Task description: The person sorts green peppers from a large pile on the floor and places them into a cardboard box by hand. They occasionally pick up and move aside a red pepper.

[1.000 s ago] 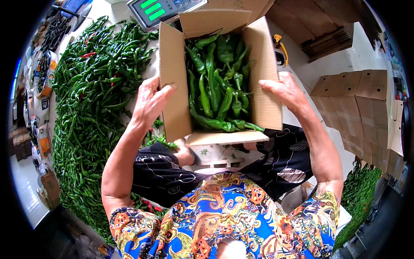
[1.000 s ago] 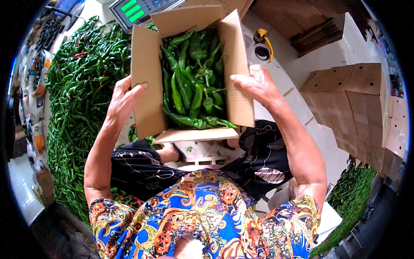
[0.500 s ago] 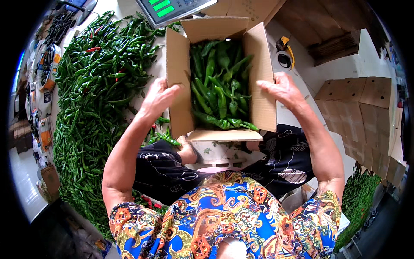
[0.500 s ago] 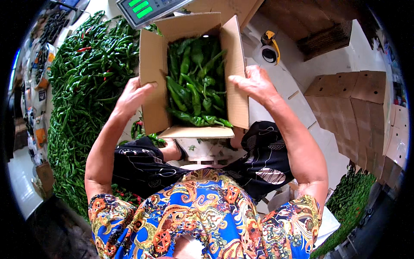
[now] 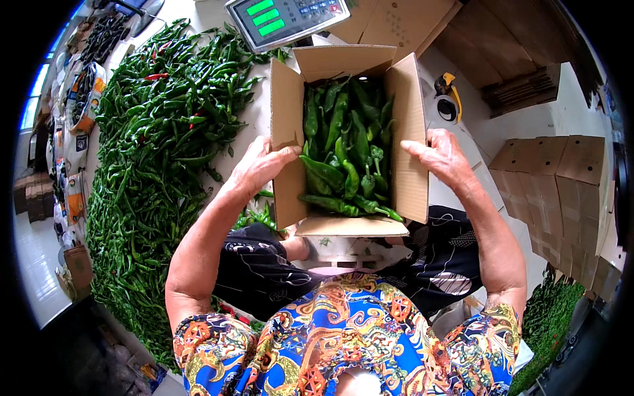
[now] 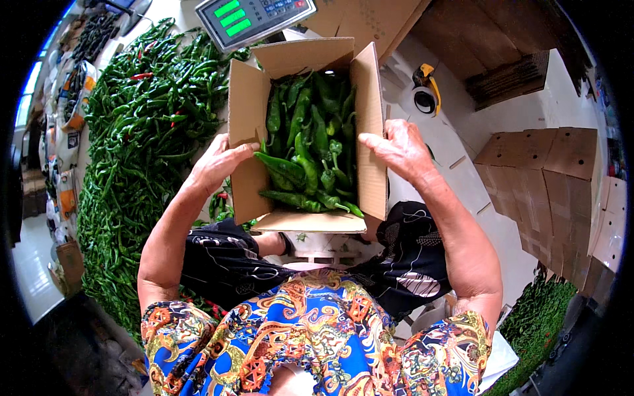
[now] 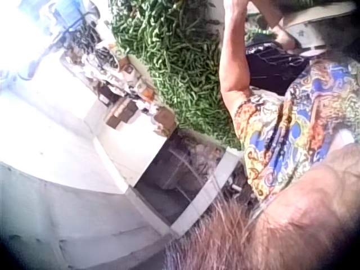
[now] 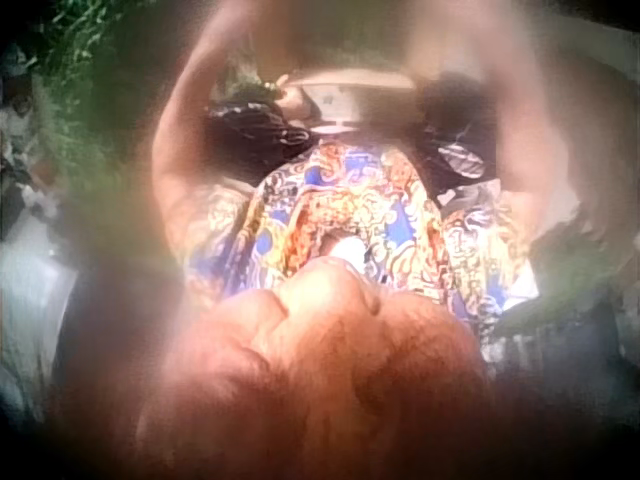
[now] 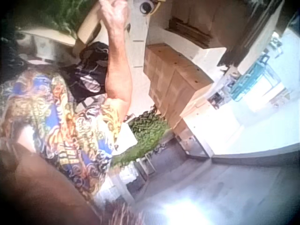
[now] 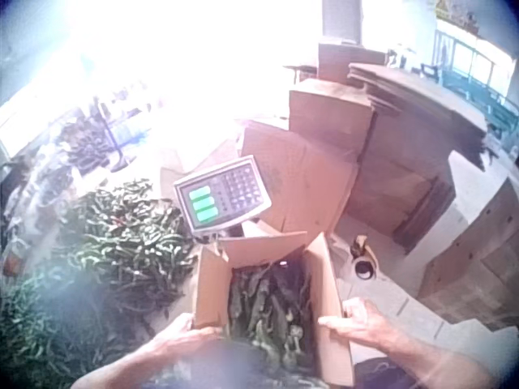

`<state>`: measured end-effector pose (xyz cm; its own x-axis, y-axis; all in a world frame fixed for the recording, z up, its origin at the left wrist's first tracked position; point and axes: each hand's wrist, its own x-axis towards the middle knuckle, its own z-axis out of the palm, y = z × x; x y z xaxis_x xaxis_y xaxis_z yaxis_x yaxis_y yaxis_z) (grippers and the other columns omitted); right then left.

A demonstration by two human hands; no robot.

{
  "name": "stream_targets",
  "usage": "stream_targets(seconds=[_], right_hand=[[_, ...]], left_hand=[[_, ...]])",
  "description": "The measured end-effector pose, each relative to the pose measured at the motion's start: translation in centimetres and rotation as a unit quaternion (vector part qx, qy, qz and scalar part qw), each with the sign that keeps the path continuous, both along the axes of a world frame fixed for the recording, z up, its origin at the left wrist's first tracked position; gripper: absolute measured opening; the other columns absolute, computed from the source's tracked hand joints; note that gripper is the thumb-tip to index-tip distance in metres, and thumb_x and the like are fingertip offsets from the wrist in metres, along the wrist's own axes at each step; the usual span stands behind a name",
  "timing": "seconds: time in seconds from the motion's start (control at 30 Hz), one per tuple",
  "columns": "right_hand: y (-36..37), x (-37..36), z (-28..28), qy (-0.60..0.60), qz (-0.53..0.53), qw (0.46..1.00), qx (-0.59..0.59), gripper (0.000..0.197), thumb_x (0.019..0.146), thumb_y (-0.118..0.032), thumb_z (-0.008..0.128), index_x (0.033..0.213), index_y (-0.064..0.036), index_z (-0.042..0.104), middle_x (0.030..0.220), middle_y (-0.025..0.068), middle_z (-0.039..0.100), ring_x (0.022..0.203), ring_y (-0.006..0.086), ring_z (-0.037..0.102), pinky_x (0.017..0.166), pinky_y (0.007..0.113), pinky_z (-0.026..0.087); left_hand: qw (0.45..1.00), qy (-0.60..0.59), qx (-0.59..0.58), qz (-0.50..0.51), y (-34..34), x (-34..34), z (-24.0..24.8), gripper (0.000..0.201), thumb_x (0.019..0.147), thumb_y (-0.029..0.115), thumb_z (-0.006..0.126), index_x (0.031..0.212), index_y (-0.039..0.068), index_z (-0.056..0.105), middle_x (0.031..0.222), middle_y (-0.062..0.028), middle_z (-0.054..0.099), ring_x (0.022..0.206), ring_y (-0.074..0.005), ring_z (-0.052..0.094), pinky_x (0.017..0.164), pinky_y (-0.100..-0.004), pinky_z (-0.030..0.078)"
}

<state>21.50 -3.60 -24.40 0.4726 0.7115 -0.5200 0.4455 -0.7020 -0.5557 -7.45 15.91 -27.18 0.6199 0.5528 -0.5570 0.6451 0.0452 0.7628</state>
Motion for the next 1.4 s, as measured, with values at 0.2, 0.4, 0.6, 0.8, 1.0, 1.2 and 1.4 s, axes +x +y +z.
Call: stream_targets(seconds=[0.2,0.4,0.6,0.8,1.0,1.2,1.4], right_hand=[[-0.9,-0.6,-0.1,-0.116,0.014,0.966,0.229,0.054,0.087,-0.028,0.073,0.128,0.0052,0.058,0.111,0.0231,0.068,0.092,0.031,0.067,0.084,0.04,0.053],[-1.0,-1.9,2.9,-0.233,0.104,0.921,0.294,0.048,0.085,-0.009,0.074,0.13,-0.0015,0.059,0.123,0.0198,0.061,0.113,0.0367,0.06,0.099,0.045,0.048],[-1.4,-3.4,4.1,-0.151,0.181,0.933,0.271,0.03,0.085,-0.004,0.071,0.116,-0.0018,0.067,0.108,0.0169,0.066,0.102,0.0363,0.064,0.091,0.043,0.053],[-0.7,-4.1,4.3,-0.117,0.22,0.94,0.232,0.032,0.085,-0.004,0.072,0.117,-0.0031,0.067,0.104,0.0153,0.067,0.097,0.0348,0.065,0.086,0.042,0.054],[-0.3,-4.8,2.9,-0.086,0.301,0.931,0.19,0.033,0.085,-0.007,0.072,0.117,-0.0023,0.066,0.103,0.015,0.066,0.095,0.0345,0.064,0.086,0.043,0.053],[-0.7,-4.4,2.2,-0.163,0.422,0.887,0.092,0.036,0.08,-0.007,0.072,0.116,-0.0074,0.066,0.101,0.0128,0.063,0.096,0.0331,0.06,0.082,0.043,0.052],[-0.3,-4.0,2.4,-0.097,0.296,0.933,0.182,0.042,0.083,-0.001,0.071,0.124,-0.0067,0.064,0.095,0.0137,0.066,0.089,0.0347,0.066,0.076,0.043,0.055]], left_hand=[[0.915,-0.125,0.377,0.071,-1.1,1.4,3.4,0.045,0.088,0.007,0.068,0.132,0.006,0.058,0.127,-0.0192,0.061,0.113,-0.0304,0.064,0.089,-0.0368,0.055],[0.863,-0.225,0.448,-0.061,-2.7,2.5,6.1,0.027,0.083,-0.003,0.069,0.109,0.003,0.068,0.108,-0.0158,0.068,0.104,-0.0362,0.065,0.091,-0.0422,0.054],[0.886,-0.199,0.401,-0.121,-3.6,2.2,5.4,0.025,0.085,0.002,0.071,0.109,0.005,0.068,0.104,-0.0141,0.068,0.094,-0.0338,0.067,0.082,-0.0401,0.056],[0.858,-0.09,0.402,-0.308,-2.9,2.2,3.9,0.042,0.074,0.004,0.072,0.116,0.002,0.064,0.124,-0.0151,0.059,0.113,-0.0354,0.054,0.093,-0.0453,0.047],[0.751,0.063,0.448,-0.48,-4.4,2.6,1.5,0.034,0.077,0.012,0.066,0.11,0.001,0.067,0.1,-0.0099,0.061,0.098,-0.0267,0.057,0.089,-0.0433,0.043],[0.735,-0.003,0.513,-0.444,-1.4,2.3,5.0,0.023,0.071,0.019,0.064,0.091,0.009,0.072,0.094,-0.0049,0.063,0.116,-0.0264,0.053,0.109,-0.0473,0.034],[0.757,-0.034,0.587,-0.286,0.1,2.2,6.6,0.019,0.072,0.006,0.068,0.089,0.008,0.074,0.127,-0.0028,0.065,0.143,-0.0279,0.042,0.118,-0.0492,0.029]])
